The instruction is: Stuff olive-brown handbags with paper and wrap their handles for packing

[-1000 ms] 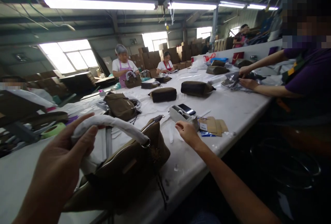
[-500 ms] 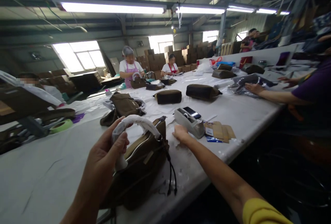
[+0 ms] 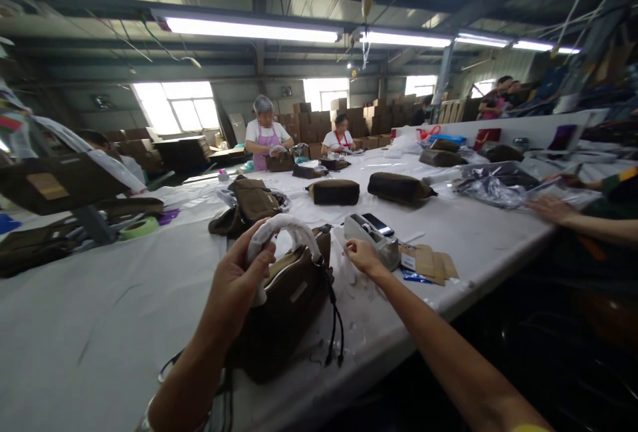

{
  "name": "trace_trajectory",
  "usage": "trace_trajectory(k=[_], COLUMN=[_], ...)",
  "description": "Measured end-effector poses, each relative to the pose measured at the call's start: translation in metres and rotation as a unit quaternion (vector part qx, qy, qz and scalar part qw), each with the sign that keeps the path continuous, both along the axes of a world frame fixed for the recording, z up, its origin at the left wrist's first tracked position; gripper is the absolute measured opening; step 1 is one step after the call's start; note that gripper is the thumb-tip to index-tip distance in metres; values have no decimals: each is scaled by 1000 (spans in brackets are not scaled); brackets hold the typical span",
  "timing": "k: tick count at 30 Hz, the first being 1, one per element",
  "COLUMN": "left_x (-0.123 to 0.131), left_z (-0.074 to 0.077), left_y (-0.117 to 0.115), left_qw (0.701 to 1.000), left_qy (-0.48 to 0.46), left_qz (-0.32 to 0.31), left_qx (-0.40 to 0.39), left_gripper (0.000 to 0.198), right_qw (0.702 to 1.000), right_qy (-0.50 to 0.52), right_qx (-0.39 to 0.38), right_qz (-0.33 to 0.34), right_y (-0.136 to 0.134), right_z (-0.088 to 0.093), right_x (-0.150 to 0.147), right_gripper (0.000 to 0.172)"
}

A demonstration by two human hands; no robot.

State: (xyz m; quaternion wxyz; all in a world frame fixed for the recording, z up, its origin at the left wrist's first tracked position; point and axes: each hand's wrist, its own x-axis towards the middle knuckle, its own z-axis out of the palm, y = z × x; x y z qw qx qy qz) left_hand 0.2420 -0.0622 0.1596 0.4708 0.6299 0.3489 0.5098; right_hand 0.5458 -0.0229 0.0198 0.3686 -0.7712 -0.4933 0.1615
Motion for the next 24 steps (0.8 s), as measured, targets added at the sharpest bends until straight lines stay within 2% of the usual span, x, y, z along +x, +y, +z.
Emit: trace_trajectory(k=[4, 7, 11, 13, 15, 17, 20, 22, 24], left_x=[1, 2, 5, 6, 8, 8, 7, 5, 4], left_z=[1, 3, 7, 9, 9, 9, 7, 5, 4], left_y=[-2, -3, -2, -2, -3, -4, -6, -6, -6], left_qw=[1000, 999, 997, 996, 994, 988, 971, 968, 974], left_qy=[0, 31, 73, 84, 85, 78, 69, 67, 71], left_qz=[1, 20, 14, -17, -65, -130, -223, -237, -213], left_qx=[-4, 7, 28, 24, 4, -22, -46, -46, -40], left_gripper=[61, 68, 72, 73, 76, 78, 67, 57, 50], right_qw=[994, 974, 934, 894, 838, 776, 694, 678, 702], right_qy=[64, 141, 238, 331, 449, 550, 646, 661, 637], right_qx=[87, 178, 262, 278, 244, 174, 91, 71, 77], right_qz=[-19, -9, 54, 114, 191, 254, 303, 314, 311], right_y=[-12, -27, -62, -82, -98, -110, -117, -117, -115], right_z=[17, 35, 56, 62, 65, 68, 72, 73, 72], right_x=[-5, -20, -57, -79, -100, -118, -136, -143, -146], right_gripper=[16, 25, 42, 41, 37, 35, 38, 42, 43])
